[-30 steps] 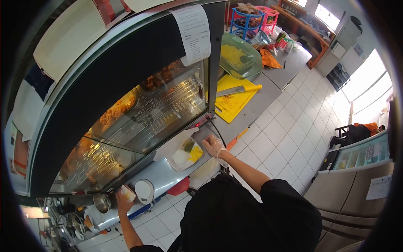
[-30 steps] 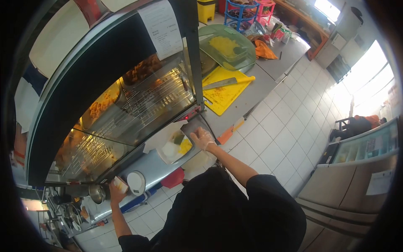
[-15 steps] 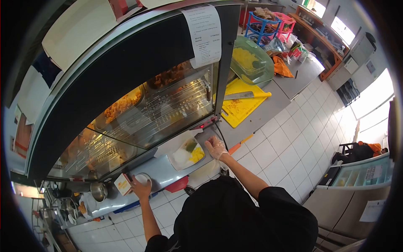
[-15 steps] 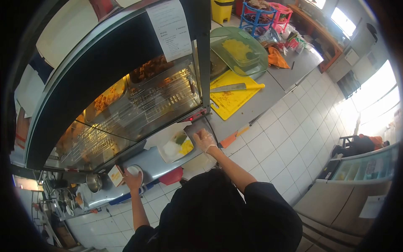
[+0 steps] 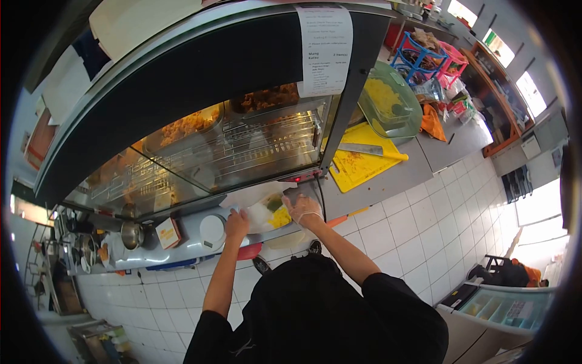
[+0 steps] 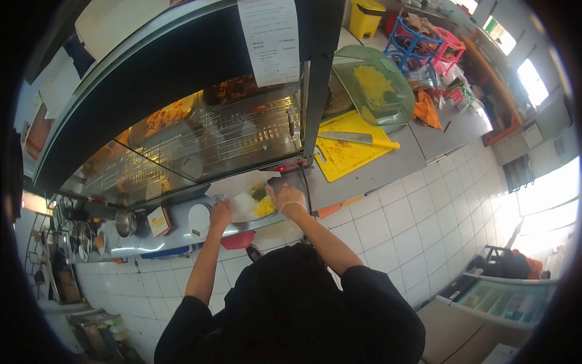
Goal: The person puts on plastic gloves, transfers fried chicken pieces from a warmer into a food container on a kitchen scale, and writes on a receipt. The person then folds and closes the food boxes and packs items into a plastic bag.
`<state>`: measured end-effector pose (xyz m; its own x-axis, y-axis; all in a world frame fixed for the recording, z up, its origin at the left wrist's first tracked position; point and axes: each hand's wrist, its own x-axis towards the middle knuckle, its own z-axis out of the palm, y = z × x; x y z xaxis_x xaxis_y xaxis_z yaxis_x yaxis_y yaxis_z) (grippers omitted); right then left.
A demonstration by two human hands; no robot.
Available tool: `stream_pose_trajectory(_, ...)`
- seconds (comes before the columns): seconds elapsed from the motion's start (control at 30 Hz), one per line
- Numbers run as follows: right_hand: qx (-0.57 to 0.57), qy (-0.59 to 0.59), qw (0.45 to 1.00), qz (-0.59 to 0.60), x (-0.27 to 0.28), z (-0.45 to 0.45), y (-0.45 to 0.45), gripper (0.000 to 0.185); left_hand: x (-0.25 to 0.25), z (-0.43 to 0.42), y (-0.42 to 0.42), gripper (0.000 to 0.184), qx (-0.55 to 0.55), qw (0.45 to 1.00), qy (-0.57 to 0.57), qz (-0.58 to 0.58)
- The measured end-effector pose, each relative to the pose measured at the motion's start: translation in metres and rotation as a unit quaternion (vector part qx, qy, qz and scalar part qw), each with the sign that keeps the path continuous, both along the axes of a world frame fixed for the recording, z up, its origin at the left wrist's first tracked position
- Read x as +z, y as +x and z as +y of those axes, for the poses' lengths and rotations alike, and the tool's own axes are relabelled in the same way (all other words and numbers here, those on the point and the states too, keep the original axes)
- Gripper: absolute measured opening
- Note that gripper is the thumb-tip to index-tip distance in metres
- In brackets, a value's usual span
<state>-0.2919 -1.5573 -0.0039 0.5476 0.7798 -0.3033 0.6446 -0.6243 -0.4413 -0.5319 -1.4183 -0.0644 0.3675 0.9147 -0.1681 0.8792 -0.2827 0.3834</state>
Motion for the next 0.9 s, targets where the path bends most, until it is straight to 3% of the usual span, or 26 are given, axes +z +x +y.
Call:
stream_pose_trajectory(0.13, 0.069, -0.045, 0.997, 0.003, 0.01, 0.013, -0.002, 0.066, 0.005, -0.005, 0.025, 0.032, 0.015, 0.999, -0.004, 0.036)
stream_pose_trajectory(0.43, 0.206, -0.054, 0.976, -0.04, 0.012, 0.016, -0.012, 0.033, 0.022, -0.014, -0.005, 0.029, -0.01, 1.0, 0.022, -0.014)
stream_pose_trajectory(0.57, 0.295, 0.011, 0.954, -0.055, 0.023, 0.022, -0.053, 0.028, 0.079, -0.013, -0.062, 0.029, 0.006, 0.999, 0.047, -0.004)
stream_pose_trajectory(0.6, 0.301, 0.003, 0.952, -0.047, 0.014, 0.034, -0.069, 0.026, 0.056, 0.005, -0.095, 0.023, -0.028, 0.995, 0.093, -0.023)
stream_pose_trajectory(0.63, 0.323, -0.003, 0.946, -0.038, 0.029, 0.039, -0.087, 0.029, 0.073, 0.01, -0.109, 0.019, -0.025, 0.994, 0.104, -0.018)
stream_pose_trajectory(0.7, 0.33, -0.024, 0.943, -0.02, 0.051, 0.056, -0.119, 0.033, 0.071, 0.033, -0.137, 0.022, -0.001, 0.993, 0.117, -0.025)
stream_pose_trajectory(0.8, 0.31, -0.034, 0.95, 0.01, 0.038, 0.075, -0.158, 0.033, 0.059, 0.047, -0.16, 0.022, 0.036, 0.993, 0.107, 0.011)
stream_pose_trajectory(0.87, 0.316, -0.003, 0.949, 0.006, 0.0, 0.074, -0.167, 0.034, -0.015, 0.071, -0.201, 0.021, -0.095, 0.977, 0.189, -0.03)
stream_pose_trajectory(0.9, 0.322, 0.018, 0.946, -0.001, -0.01, 0.079, -0.164, 0.034, -0.02, 0.073, -0.197, 0.023, -0.032, 0.987, 0.143, -0.064)
